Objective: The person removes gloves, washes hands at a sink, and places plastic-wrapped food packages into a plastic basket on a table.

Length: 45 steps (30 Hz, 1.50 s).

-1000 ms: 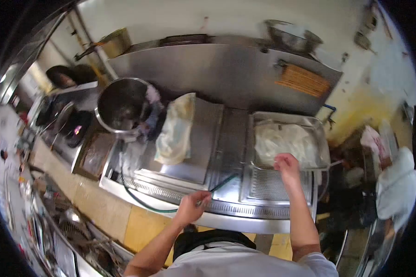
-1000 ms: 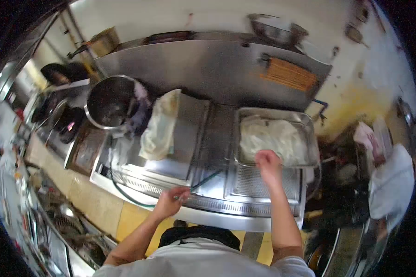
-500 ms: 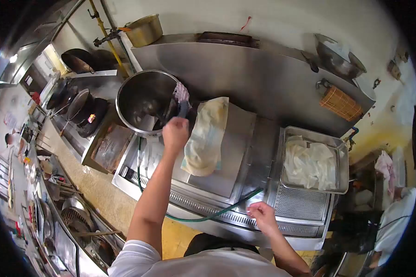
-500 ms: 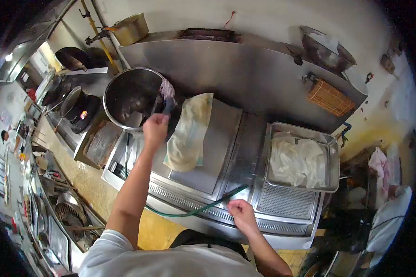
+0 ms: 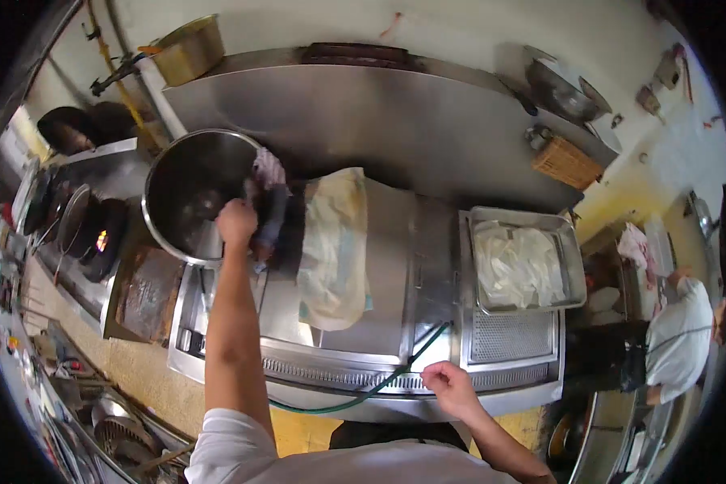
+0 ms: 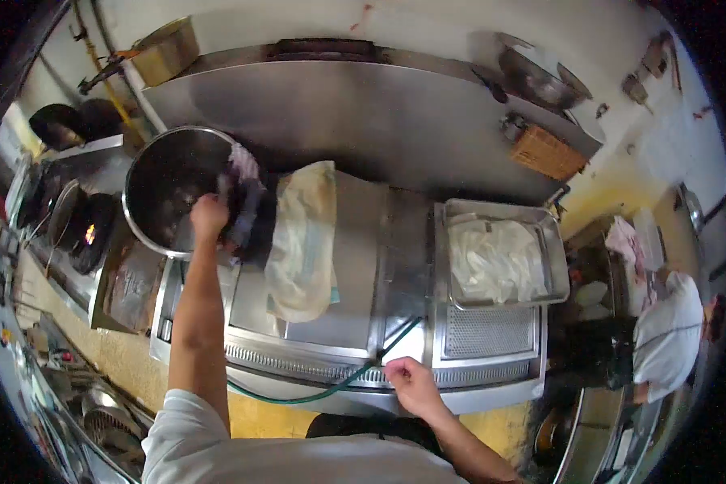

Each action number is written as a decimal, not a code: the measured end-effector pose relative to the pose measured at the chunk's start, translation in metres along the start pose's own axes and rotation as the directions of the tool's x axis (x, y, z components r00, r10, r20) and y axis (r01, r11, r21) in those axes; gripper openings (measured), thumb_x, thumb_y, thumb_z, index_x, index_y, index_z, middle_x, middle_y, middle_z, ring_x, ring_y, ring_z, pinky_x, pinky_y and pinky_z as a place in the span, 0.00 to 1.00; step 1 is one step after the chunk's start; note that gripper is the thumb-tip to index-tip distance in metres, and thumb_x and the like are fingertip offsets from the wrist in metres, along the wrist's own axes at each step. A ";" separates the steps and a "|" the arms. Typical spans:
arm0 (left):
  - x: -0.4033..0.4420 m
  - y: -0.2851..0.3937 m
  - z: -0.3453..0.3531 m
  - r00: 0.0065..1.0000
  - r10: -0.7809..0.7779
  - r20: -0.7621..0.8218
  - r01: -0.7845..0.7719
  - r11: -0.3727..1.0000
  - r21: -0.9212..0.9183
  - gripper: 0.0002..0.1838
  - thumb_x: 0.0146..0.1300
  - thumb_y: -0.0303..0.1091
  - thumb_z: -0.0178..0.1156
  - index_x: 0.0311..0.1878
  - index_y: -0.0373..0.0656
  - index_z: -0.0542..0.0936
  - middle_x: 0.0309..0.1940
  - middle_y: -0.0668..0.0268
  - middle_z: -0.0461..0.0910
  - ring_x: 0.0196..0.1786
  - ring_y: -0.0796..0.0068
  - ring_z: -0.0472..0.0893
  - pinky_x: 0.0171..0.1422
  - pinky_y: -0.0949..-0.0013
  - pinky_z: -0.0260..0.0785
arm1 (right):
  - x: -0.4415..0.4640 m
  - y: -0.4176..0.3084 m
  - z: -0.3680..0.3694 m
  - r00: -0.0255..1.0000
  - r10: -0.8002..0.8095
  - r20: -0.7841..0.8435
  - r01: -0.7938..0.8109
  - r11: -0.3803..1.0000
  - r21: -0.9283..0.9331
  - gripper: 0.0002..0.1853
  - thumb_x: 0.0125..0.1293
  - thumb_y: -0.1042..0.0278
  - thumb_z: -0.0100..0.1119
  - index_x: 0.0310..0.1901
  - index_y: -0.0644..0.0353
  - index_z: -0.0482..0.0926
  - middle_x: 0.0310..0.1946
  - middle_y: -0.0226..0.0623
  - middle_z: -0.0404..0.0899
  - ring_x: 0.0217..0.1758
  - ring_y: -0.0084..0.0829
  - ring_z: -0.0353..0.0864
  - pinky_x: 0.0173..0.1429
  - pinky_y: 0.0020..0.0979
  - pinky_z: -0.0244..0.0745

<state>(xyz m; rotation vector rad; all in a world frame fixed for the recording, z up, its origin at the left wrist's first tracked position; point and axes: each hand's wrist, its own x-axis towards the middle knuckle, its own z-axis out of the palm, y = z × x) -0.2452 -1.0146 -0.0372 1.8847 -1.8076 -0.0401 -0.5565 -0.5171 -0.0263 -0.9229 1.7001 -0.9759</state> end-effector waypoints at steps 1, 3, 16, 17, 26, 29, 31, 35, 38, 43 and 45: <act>0.001 -0.002 0.002 0.998 -0.064 -0.026 0.063 0.998 -0.022 0.18 0.68 0.47 0.57 0.44 0.43 0.88 0.46 0.48 0.87 0.53 0.42 0.85 0.59 0.46 0.77 | 0.000 0.005 -0.006 1.000 0.001 -0.024 0.000 1.000 0.026 0.06 0.72 0.77 0.62 0.48 0.66 0.81 0.39 0.34 0.86 0.41 0.23 0.82 0.49 0.27 0.79; 0.002 -0.004 -0.009 0.990 -0.131 -0.059 0.114 0.966 -0.233 0.16 0.69 0.40 0.60 0.51 0.41 0.86 0.47 0.48 0.87 0.54 0.44 0.85 0.57 0.49 0.76 | 0.004 0.019 -0.023 0.998 -0.018 -0.066 0.017 1.000 -0.015 0.06 0.72 0.78 0.61 0.48 0.67 0.81 0.39 0.35 0.86 0.41 0.24 0.83 0.49 0.28 0.79; -0.220 0.224 -0.148 0.901 0.341 -0.268 -0.432 0.642 -0.633 0.11 0.54 0.15 0.58 0.40 0.38 0.76 0.31 0.63 0.75 0.35 0.67 0.75 0.41 0.64 0.69 | 0.054 -0.016 -0.205 0.916 -0.141 -0.375 0.226 0.955 0.191 0.06 0.72 0.76 0.59 0.46 0.66 0.81 0.37 0.34 0.85 0.38 0.23 0.83 0.46 0.28 0.79; -0.254 0.260 -0.142 0.903 0.380 -0.201 -0.413 0.639 -0.649 0.16 0.48 0.14 0.57 0.41 0.39 0.77 0.31 0.62 0.75 0.36 0.63 0.77 0.41 0.61 0.70 | 0.054 -0.025 -0.217 0.902 -0.168 -0.398 0.277 0.931 0.236 0.06 0.72 0.78 0.57 0.46 0.66 0.81 0.37 0.35 0.84 0.38 0.23 0.83 0.45 0.28 0.81; -0.437 0.424 -0.062 0.681 0.730 0.057 -0.447 0.476 -0.757 0.15 0.50 0.18 0.65 0.44 0.40 0.82 0.39 0.54 0.81 0.44 0.46 0.82 0.49 0.50 0.77 | 0.189 -0.066 -0.467 0.597 -0.590 -0.544 0.201 0.767 -0.610 0.18 0.65 0.68 0.62 0.55 0.64 0.80 0.40 0.42 0.83 0.43 0.33 0.83 0.45 0.34 0.81; -0.456 0.436 -0.062 0.619 0.783 0.065 -0.461 0.429 -0.777 0.17 0.47 0.17 0.63 0.44 0.41 0.81 0.37 0.54 0.81 0.42 0.44 0.82 0.48 0.48 0.77 | 0.298 -0.065 -0.555 0.374 -0.758 -0.534 0.280 0.641 -0.715 0.30 0.61 0.70 0.61 0.66 0.67 0.70 0.58 0.57 0.73 0.58 0.53 0.76 0.64 0.47 0.73; -0.464 0.437 -0.050 0.599 0.800 0.037 -0.509 0.416 -0.754 0.18 0.45 0.18 0.62 0.43 0.41 0.82 0.37 0.55 0.82 0.43 0.45 0.82 0.48 0.48 0.77 | 0.293 -0.099 -0.562 0.521 -0.672 -0.526 0.256 0.711 -0.654 0.30 0.58 0.72 0.61 0.63 0.70 0.69 0.64 0.62 0.67 0.65 0.65 0.69 0.73 0.54 0.67; -0.467 0.438 -0.035 0.496 0.866 0.062 -0.623 0.404 -0.670 0.19 0.43 0.20 0.62 0.43 0.44 0.83 0.38 0.59 0.82 0.43 0.53 0.83 0.49 0.52 0.77 | 0.280 -0.095 -0.541 0.485 -0.612 -0.625 0.175 0.768 -0.616 0.31 0.57 0.74 0.63 0.63 0.69 0.67 0.61 0.62 0.68 0.64 0.65 0.70 0.70 0.55 0.69; -0.466 0.434 0.000 0.466 0.884 0.031 -0.698 0.389 -0.601 0.16 0.45 0.22 0.61 0.41 0.45 0.82 0.37 0.61 0.82 0.42 0.55 0.83 0.47 0.53 0.76 | 0.235 -0.077 -0.507 0.393 -0.696 -0.601 0.158 0.695 -0.701 0.28 0.59 0.74 0.65 0.60 0.65 0.68 0.57 0.61 0.71 0.63 0.62 0.71 0.63 0.53 0.72; -0.453 0.433 0.065 0.444 0.896 0.006 -0.742 0.371 -0.559 0.11 0.46 0.24 0.60 0.37 0.45 0.80 0.33 0.61 0.80 0.41 0.56 0.82 0.47 0.53 0.75 | 0.133 -0.078 -0.437 0.523 -0.563 -0.640 0.258 0.820 -0.510 0.13 0.68 0.69 0.61 0.50 0.67 0.75 0.37 0.56 0.81 0.43 0.57 0.83 0.46 0.51 0.75; -0.445 0.434 0.075 0.421 0.906 0.040 -0.765 0.378 -0.522 0.10 0.47 0.24 0.60 0.36 0.45 0.79 0.32 0.62 0.79 0.40 0.56 0.82 0.48 0.53 0.75 | 0.114 -0.078 -0.417 0.490 -0.621 -0.612 0.306 0.780 -0.546 0.11 0.69 0.67 0.62 0.45 0.67 0.78 0.31 0.55 0.81 0.37 0.58 0.82 0.41 0.51 0.75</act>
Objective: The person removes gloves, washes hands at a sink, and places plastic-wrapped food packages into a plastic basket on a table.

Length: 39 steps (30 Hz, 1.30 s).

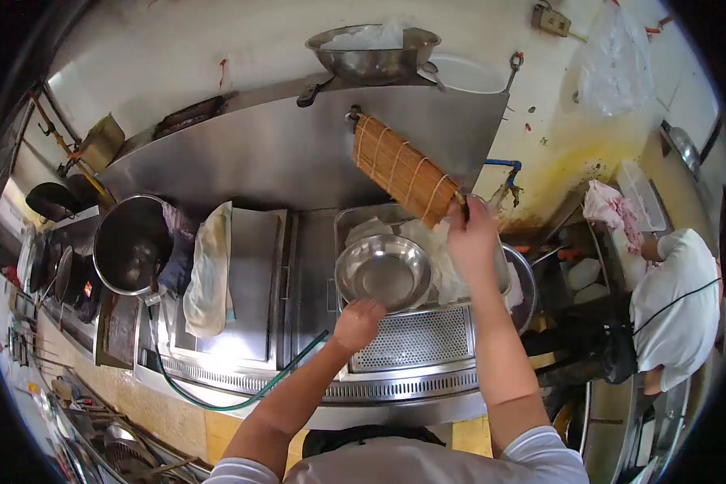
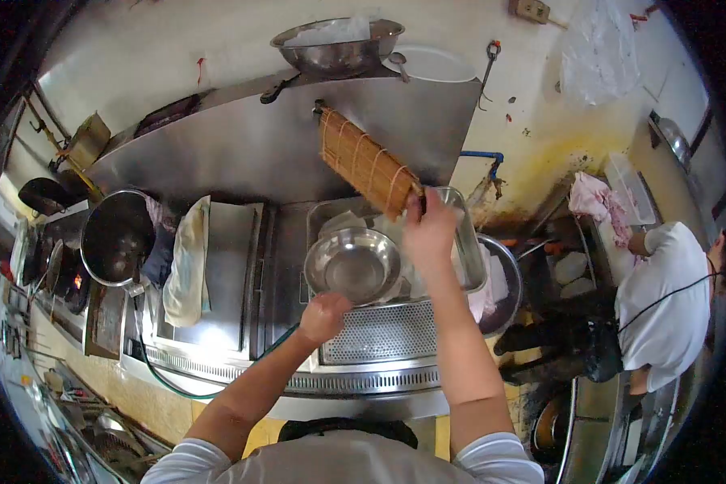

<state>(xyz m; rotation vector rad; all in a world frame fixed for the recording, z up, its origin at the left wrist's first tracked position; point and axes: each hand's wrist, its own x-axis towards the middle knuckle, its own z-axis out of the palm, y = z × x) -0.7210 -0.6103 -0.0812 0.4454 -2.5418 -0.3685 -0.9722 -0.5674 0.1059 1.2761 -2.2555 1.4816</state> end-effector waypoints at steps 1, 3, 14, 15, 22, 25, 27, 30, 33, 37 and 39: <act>-0.001 -0.004 0.004 1.000 0.001 -0.004 -0.001 1.000 -0.005 0.10 0.47 0.24 0.60 0.36 0.45 0.79 0.32 0.61 0.79 0.40 0.56 0.82 0.48 0.53 0.75 | -0.008 -0.007 -0.001 0.999 -0.035 -0.008 0.035 0.999 0.008 0.11 0.70 0.66 0.62 0.43 0.67 0.79 0.28 0.55 0.81 0.33 0.58 0.82 0.39 0.51 0.75; -0.001 -0.007 0.009 1.000 0.002 -0.014 -0.002 1.000 -0.014 0.10 0.48 0.24 0.60 0.36 0.45 0.79 0.32 0.61 0.79 0.41 0.56 0.82 0.48 0.53 0.75 | -0.017 -0.019 -0.005 0.998 -0.027 0.061 0.023 0.997 0.072 0.12 0.70 0.64 0.64 0.40 0.67 0.80 0.28 0.56 0.81 0.33 0.60 0.81 0.38 0.51 0.75; -0.022 -0.010 0.019 0.998 -0.065 0.018 0.066 0.997 -0.051 0.11 0.51 0.25 0.59 0.39 0.43 0.83 0.37 0.59 0.84 0.46 0.57 0.84 0.54 0.55 0.76 | -0.056 -0.074 0.015 0.906 -0.175 0.384 0.118 0.979 0.167 0.14 0.72 0.63 0.65 0.37 0.69 0.84 0.20 0.47 0.79 0.23 0.34 0.78 0.31 0.36 0.71; -0.022 -0.009 0.019 0.998 -0.068 0.000 0.068 0.996 -0.053 0.11 0.51 0.25 0.59 0.39 0.43 0.84 0.37 0.58 0.85 0.46 0.57 0.84 0.55 0.55 0.76 | -0.055 -0.074 0.011 0.899 -0.159 0.409 0.097 0.981 0.167 0.14 0.72 0.63 0.64 0.38 0.69 0.84 0.20 0.45 0.79 0.23 0.31 0.77 0.31 0.34 0.71; -0.028 -0.008 0.024 0.996 -0.084 0.041 0.085 0.996 -0.018 0.16 0.57 0.29 0.61 0.50 0.42 0.86 0.50 0.60 0.87 0.56 0.58 0.84 0.72 0.50 0.68 | -0.089 -0.016 -0.001 0.928 0.068 0.367 -0.176 0.947 0.268 0.14 0.73 0.65 0.63 0.41 0.71 0.84 0.25 0.27 0.78 0.30 0.17 0.75 0.35 0.26 0.71; -0.029 -0.003 0.019 0.986 -0.138 0.094 0.134 0.990 0.047 0.16 0.62 0.32 0.61 0.52 0.41 0.86 0.52 0.61 0.87 0.61 0.60 0.82 0.77 0.46 0.63 | -0.127 0.046 0.006 0.876 0.186 0.446 -0.294 0.937 0.188 0.11 0.73 0.68 0.62 0.41 0.69 0.85 0.27 0.28 0.80 0.31 0.18 0.77 0.37 0.25 0.74; -0.029 -0.003 0.019 0.984 -0.155 0.093 0.147 0.986 0.083 0.16 0.66 0.34 0.60 0.53 0.41 0.86 0.54 0.63 0.86 0.63 0.62 0.81 0.79 0.44 0.61 | -0.162 0.081 0.014 0.794 0.239 0.559 -0.402 0.896 0.188 0.09 0.72 0.71 0.61 0.43 0.68 0.85 0.29 0.29 0.83 0.31 0.19 0.79 0.38 0.25 0.76; -0.036 0.003 0.013 0.984 -0.176 -0.004 0.176 0.982 0.072 0.16 0.63 0.35 0.63 0.53 0.42 0.86 0.53 0.62 0.87 0.63 0.59 0.81 0.76 0.46 0.63 | -0.199 0.082 0.016 0.691 0.303 0.657 -0.519 0.840 0.158 0.08 0.70 0.73 0.61 0.42 0.69 0.85 0.29 0.36 0.85 0.31 0.23 0.82 0.39 0.28 0.78; -0.054 0.023 -0.015 0.966 -0.256 -0.040 0.257 0.966 0.009 0.14 0.63 0.33 0.65 0.51 0.42 0.86 0.51 0.61 0.87 0.60 0.58 0.82 0.72 0.48 0.68 | -0.239 0.085 0.027 0.604 0.329 0.726 -0.616 0.770 0.163 0.07 0.69 0.77 0.60 0.45 0.68 0.85 0.31 0.37 0.86 0.31 0.24 0.83 0.38 0.27 0.79; -0.109 0.049 -0.040 0.935 -0.337 -0.108 0.321 0.936 -0.142 0.14 0.61 0.27 0.67 0.50 0.44 0.87 0.46 0.60 0.87 0.52 0.56 0.84 0.62 0.52 0.74 | -0.267 0.061 0.032 0.535 0.264 0.803 -0.651 0.734 0.193 0.05 0.69 0.78 0.61 0.44 0.67 0.84 0.31 0.35 0.85 0.29 0.24 0.82 0.35 0.27 0.78; -0.145 0.060 -0.039 0.914 -0.377 -0.148 0.353 0.921 -0.167 0.18 0.58 0.26 0.69 0.53 0.46 0.87 0.44 0.61 0.87 0.49 0.56 0.84 0.57 0.53 0.75 | -0.283 0.057 0.039 0.507 0.195 0.839 -0.555 0.819 0.145 0.03 0.68 0.76 0.65 0.39 0.66 0.84 0.30 0.34 0.85 0.27 0.23 0.81 0.33 0.27 0.77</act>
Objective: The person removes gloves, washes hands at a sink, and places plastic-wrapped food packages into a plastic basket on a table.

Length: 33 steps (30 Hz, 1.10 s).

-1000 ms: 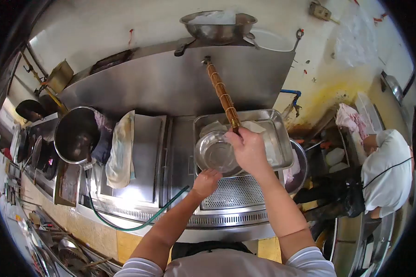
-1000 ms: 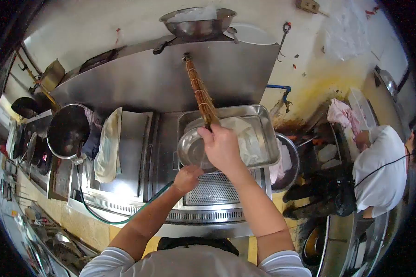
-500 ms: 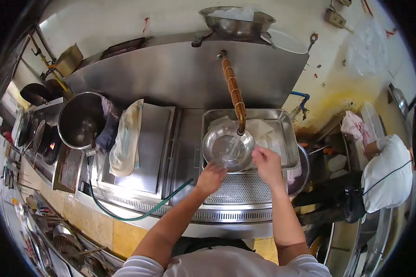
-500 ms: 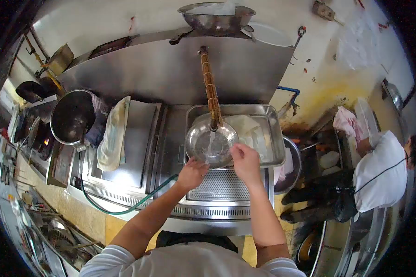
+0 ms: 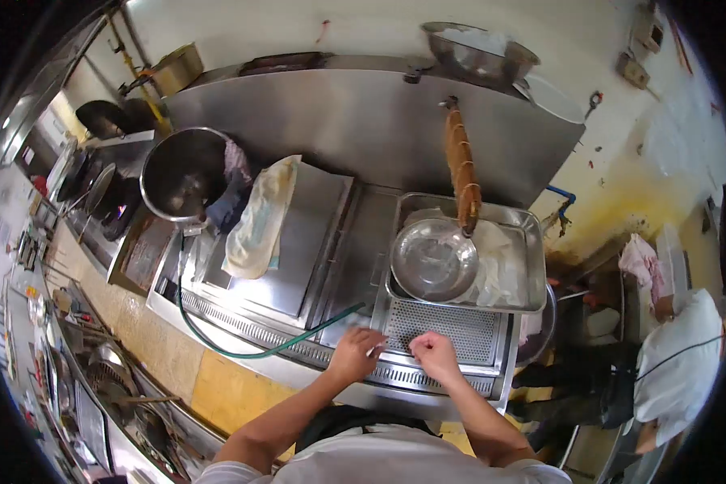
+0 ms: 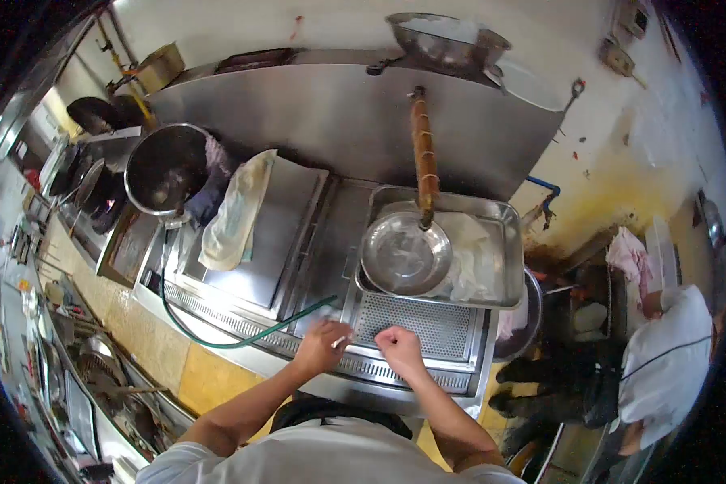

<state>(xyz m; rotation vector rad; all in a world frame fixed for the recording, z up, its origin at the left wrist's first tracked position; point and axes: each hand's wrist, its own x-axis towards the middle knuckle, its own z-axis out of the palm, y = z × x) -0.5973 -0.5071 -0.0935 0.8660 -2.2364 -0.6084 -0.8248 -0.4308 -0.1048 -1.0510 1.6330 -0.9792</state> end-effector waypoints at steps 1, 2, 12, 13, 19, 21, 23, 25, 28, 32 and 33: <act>-0.019 0.001 -0.006 0.995 -0.087 0.045 0.088 0.996 -0.017 0.18 0.58 0.26 0.69 0.53 0.46 0.87 0.43 0.60 0.87 0.47 0.55 0.84 0.55 0.54 0.76 | -0.002 0.001 0.009 1.000 0.001 0.026 0.001 0.997 -0.075 0.04 0.68 0.74 0.66 0.38 0.66 0.83 0.30 0.34 0.85 0.27 0.23 0.81 0.33 0.27 0.77; -0.039 0.002 -0.013 0.981 -0.175 0.089 0.178 0.983 -0.031 0.17 0.59 0.26 0.69 0.53 0.46 0.87 0.42 0.60 0.86 0.46 0.54 0.84 0.53 0.54 0.77 | -0.003 0.000 0.019 0.998 0.002 0.055 0.007 0.989 -0.150 0.05 0.68 0.73 0.66 0.38 0.66 0.83 0.30 0.34 0.85 0.27 0.23 0.81 0.33 0.28 0.77; -0.210 0.022 -0.124 0.791 -0.599 -0.127 0.590 0.801 -0.101 0.19 0.67 0.37 0.67 0.61 0.46 0.83 0.62 0.56 0.81 0.57 0.47 0.83 0.62 0.53 0.78 | -0.041 -0.041 0.185 0.863 -0.173 0.475 0.309 0.924 -0.225 0.08 0.62 0.75 0.69 0.43 0.64 0.86 0.29 0.33 0.85 0.32 0.25 0.83 0.40 0.29 0.80; -0.230 0.026 -0.142 0.760 -0.633 -0.145 0.623 0.774 -0.110 0.19 0.67 0.36 0.67 0.60 0.43 0.83 0.61 0.54 0.81 0.59 0.47 0.82 0.63 0.53 0.77 | -0.046 -0.038 0.211 0.839 -0.195 0.509 0.330 0.925 -0.189 0.08 0.62 0.75 0.70 0.42 0.65 0.86 0.27 0.32 0.84 0.30 0.25 0.82 0.38 0.29 0.79; -0.370 0.053 -0.211 0.481 -0.770 -0.420 0.801 0.580 -0.146 0.19 0.67 0.37 0.66 0.60 0.42 0.83 0.61 0.52 0.80 0.60 0.47 0.81 0.65 0.54 0.76 | -0.114 -0.094 0.361 0.581 -0.200 0.789 0.589 0.772 -0.238 0.07 0.60 0.72 0.70 0.37 0.66 0.85 0.25 0.35 0.83 0.28 0.26 0.80 0.35 0.32 0.76; -0.419 0.058 -0.219 0.367 -0.788 -0.495 0.833 0.515 -0.202 0.19 0.67 0.36 0.66 0.60 0.42 0.83 0.58 0.52 0.81 0.58 0.46 0.82 0.63 0.53 0.77 | -0.134 -0.080 0.413 0.416 -0.397 0.818 0.709 0.705 -0.018 0.11 0.59 0.71 0.72 0.40 0.66 0.84 0.28 0.34 0.84 0.29 0.23 0.78 0.35 0.32 0.77; -0.457 0.066 -0.228 0.264 -0.817 -0.513 0.857 0.443 -0.264 0.18 0.67 0.35 0.65 0.59 0.42 0.84 0.56 0.51 0.82 0.57 0.46 0.82 0.61 0.52 0.77 | -0.168 -0.097 0.455 0.336 -0.414 0.846 0.790 0.613 -0.014 0.09 0.59 0.73 0.71 0.38 0.65 0.82 0.28 0.34 0.83 0.29 0.23 0.78 0.36 0.32 0.78; -0.492 0.075 -0.246 0.179 -0.858 -0.482 0.875 0.363 -0.321 0.18 0.67 0.33 0.65 0.58 0.41 0.84 0.53 0.50 0.83 0.54 0.45 0.82 0.59 0.51 0.77 | -0.192 -0.101 0.493 0.320 -0.334 0.886 0.792 0.608 -0.057 0.07 0.57 0.75 0.69 0.33 0.63 0.79 0.25 0.34 0.79 0.29 0.24 0.77 0.37 0.33 0.79; -0.527 0.084 -0.248 0.035 -0.761 -0.648 0.842 0.372 -0.391 0.16 0.66 0.31 0.63 0.56 0.39 0.85 0.51 0.50 0.83 0.52 0.44 0.83 0.57 0.50 0.77 | -0.213 -0.103 0.540 0.342 -0.221 0.913 0.728 0.677 -0.109 0.05 0.54 0.78 0.65 0.28 0.64 0.76 0.24 0.39 0.76 0.27 0.36 0.78 0.34 0.38 0.75; -0.560 0.110 -0.258 -0.160 -0.691 -0.705 0.846 0.272 -0.459 0.19 0.65 0.33 0.66 0.59 0.44 0.83 0.53 0.49 0.82 0.56 0.44 0.81 0.61 0.52 0.76 | -0.231 -0.097 0.601 0.074 -0.131 0.989 0.888 0.461 -0.006 0.19 0.54 0.74 0.69 0.49 0.64 0.80 0.46 0.50 0.79 0.50 0.39 0.80 0.60 0.40 0.79; -0.568 0.115 -0.259 -0.215 -0.656 -0.723 0.832 0.264 -0.488 0.20 0.65 0.34 0.67 0.60 0.44 0.83 0.55 0.50 0.81 0.57 0.44 0.80 0.62 0.51 0.75 | -0.240 -0.095 0.612 -0.046 -0.189 0.981 0.919 0.377 0.115 0.25 0.54 0.74 0.69 0.56 0.65 0.78 0.55 0.55 0.76 0.60 0.44 0.77 0.67 0.42 0.75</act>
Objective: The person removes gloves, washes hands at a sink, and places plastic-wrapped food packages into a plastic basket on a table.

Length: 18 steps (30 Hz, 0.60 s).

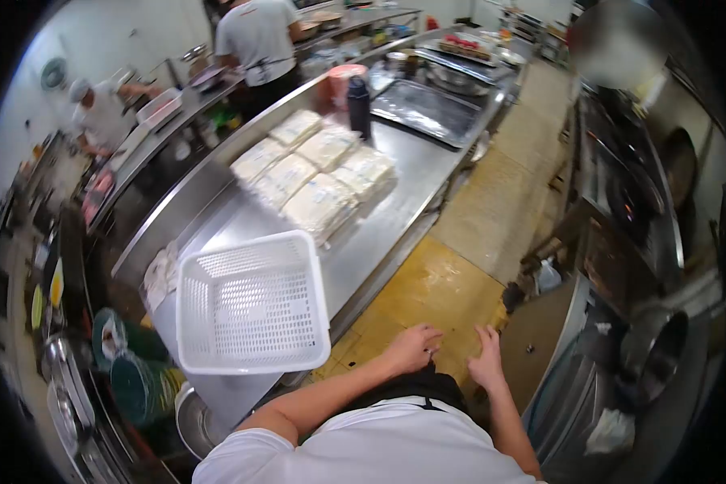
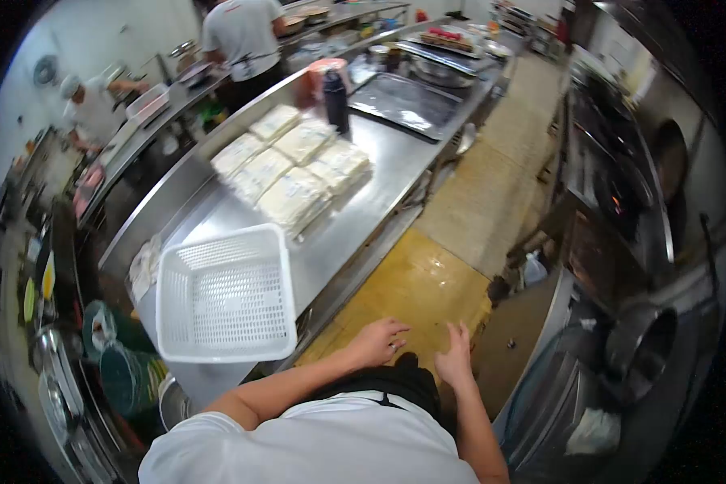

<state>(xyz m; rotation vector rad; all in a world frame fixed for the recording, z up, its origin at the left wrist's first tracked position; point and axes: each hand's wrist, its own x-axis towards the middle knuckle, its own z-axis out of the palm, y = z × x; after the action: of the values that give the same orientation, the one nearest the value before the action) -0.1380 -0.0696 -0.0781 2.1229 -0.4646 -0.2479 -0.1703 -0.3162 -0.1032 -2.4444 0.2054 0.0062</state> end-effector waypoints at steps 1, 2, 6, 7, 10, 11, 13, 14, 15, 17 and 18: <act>-0.002 -0.002 -0.009 0.998 -0.029 -0.058 0.028 0.999 -0.016 0.21 0.64 0.34 0.68 0.60 0.44 0.83 0.56 0.51 0.81 0.59 0.43 0.80 0.64 0.50 0.74 | 0.010 -0.005 0.005 0.991 -0.133 0.000 0.132 0.989 -0.065 0.31 0.54 0.73 0.68 0.63 0.65 0.76 0.65 0.59 0.73 0.69 0.50 0.74 0.75 0.44 0.70; -0.005 -0.003 -0.020 0.978 0.009 -0.208 0.005 0.998 0.068 0.23 0.63 0.35 0.69 0.61 0.44 0.81 0.58 0.51 0.80 0.60 0.44 0.79 0.65 0.50 0.73 | 0.021 -0.009 0.005 0.990 -0.083 0.116 0.086 0.996 -0.025 0.35 0.54 0.72 0.69 0.67 0.65 0.72 0.70 0.59 0.66 0.74 0.52 0.66 0.78 0.44 0.64; -0.014 0.011 -0.094 0.726 0.010 -0.687 0.300 0.895 0.331 0.34 0.58 0.37 0.73 0.68 0.44 0.74 0.64 0.50 0.75 0.66 0.44 0.74 0.71 0.46 0.68 | 0.076 -0.014 0.019 0.931 -0.082 0.357 0.075 0.997 0.033 0.42 0.56 0.67 0.69 0.73 0.66 0.66 0.79 0.60 0.55 0.83 0.56 0.53 0.84 0.45 0.54; -0.013 0.003 -0.105 0.613 0.028 -0.790 0.482 0.779 0.401 0.35 0.58 0.37 0.72 0.69 0.43 0.72 0.61 0.46 0.77 0.63 0.43 0.76 0.69 0.46 0.70 | 0.088 -0.016 0.023 0.925 -0.125 0.359 0.118 0.992 0.040 0.41 0.57 0.66 0.69 0.73 0.67 0.67 0.78 0.60 0.57 0.82 0.56 0.55 0.84 0.45 0.55; -0.031 -0.057 -0.124 0.535 -0.421 -0.732 0.761 0.617 0.200 0.37 0.60 0.35 0.68 0.72 0.40 0.68 0.52 0.40 0.82 0.55 0.37 0.81 0.61 0.45 0.74 | 0.115 -0.030 0.026 0.883 -0.218 0.417 0.232 0.973 0.017 0.40 0.59 0.65 0.66 0.73 0.68 0.65 0.76 0.65 0.57 0.81 0.58 0.56 0.83 0.46 0.55; -0.038 -0.069 -0.127 0.513 -0.631 -0.582 0.814 0.574 0.095 0.37 0.61 0.35 0.67 0.73 0.40 0.67 0.49 0.39 0.83 0.52 0.35 0.82 0.59 0.44 0.75 | 0.124 -0.034 0.027 0.868 -0.246 0.430 0.261 0.965 0.026 0.40 0.59 0.65 0.66 0.72 0.69 0.66 0.76 0.65 0.58 0.81 0.58 0.57 0.83 0.46 0.55; -0.048 -0.054 -0.124 0.519 -0.606 -0.603 0.788 0.612 0.062 0.33 0.62 0.31 0.60 0.72 0.39 0.68 0.44 0.39 0.84 0.49 0.34 0.83 0.57 0.43 0.75 | 0.138 -0.039 0.026 0.844 -0.288 0.452 0.304 0.952 0.040 0.39 0.59 0.64 0.66 0.72 0.69 0.66 0.76 0.64 0.58 0.80 0.57 0.58 0.83 0.46 0.56; -0.054 -0.047 -0.119 0.526 -0.595 -0.608 0.773 0.632 0.049 0.32 0.63 0.29 0.57 0.72 0.38 0.68 0.41 0.39 0.85 0.48 0.34 0.83 0.56 0.43 0.75 | 0.143 -0.039 0.025 0.834 -0.304 0.460 0.311 0.948 0.063 0.39 0.59 0.64 0.66 0.71 0.70 0.67 0.76 0.64 0.59 0.80 0.57 0.58 0.82 0.46 0.56; -0.062 -0.044 -0.115 0.540 -0.602 -0.588 0.772 0.633 0.060 0.32 0.63 0.29 0.57 0.72 0.39 0.68 0.42 0.39 0.84 0.48 0.35 0.83 0.57 0.42 0.75 | 0.148 -0.038 0.025 0.824 -0.319 0.468 0.316 0.945 0.086 0.38 0.59 0.63 0.66 0.71 0.70 0.67 0.76 0.64 0.59 0.80 0.57 0.58 0.82 0.46 0.56; -0.079 -0.041 -0.115 0.566 -0.610 -0.555 0.768 0.634 0.086 0.33 0.63 0.29 0.57 0.73 0.40 0.68 0.43 0.38 0.84 0.49 0.36 0.83 0.57 0.42 0.74 | 0.159 -0.034 0.030 0.806 -0.327 0.494 0.310 0.943 0.119 0.37 0.59 0.63 0.67 0.70 0.70 0.69 0.75 0.63 0.60 0.79 0.57 0.60 0.81 0.45 0.59; -0.087 -0.038 -0.116 0.572 -0.607 -0.551 0.766 0.635 0.097 0.33 0.62 0.29 0.57 0.73 0.43 0.69 0.44 0.39 0.84 0.49 0.36 0.83 0.58 0.43 0.75 | 0.164 -0.029 0.035 0.798 -0.317 0.513 0.295 0.947 0.127 0.37 0.59 0.63 0.67 0.69 0.70 0.69 0.75 0.62 0.60 0.78 0.56 0.63 0.80 0.45 0.60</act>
<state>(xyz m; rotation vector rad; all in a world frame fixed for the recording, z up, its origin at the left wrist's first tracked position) -0.1684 0.0736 -0.0453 2.5022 0.7294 -0.0789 -0.0023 -0.2961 -0.1219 -2.3046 -0.4360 0.5234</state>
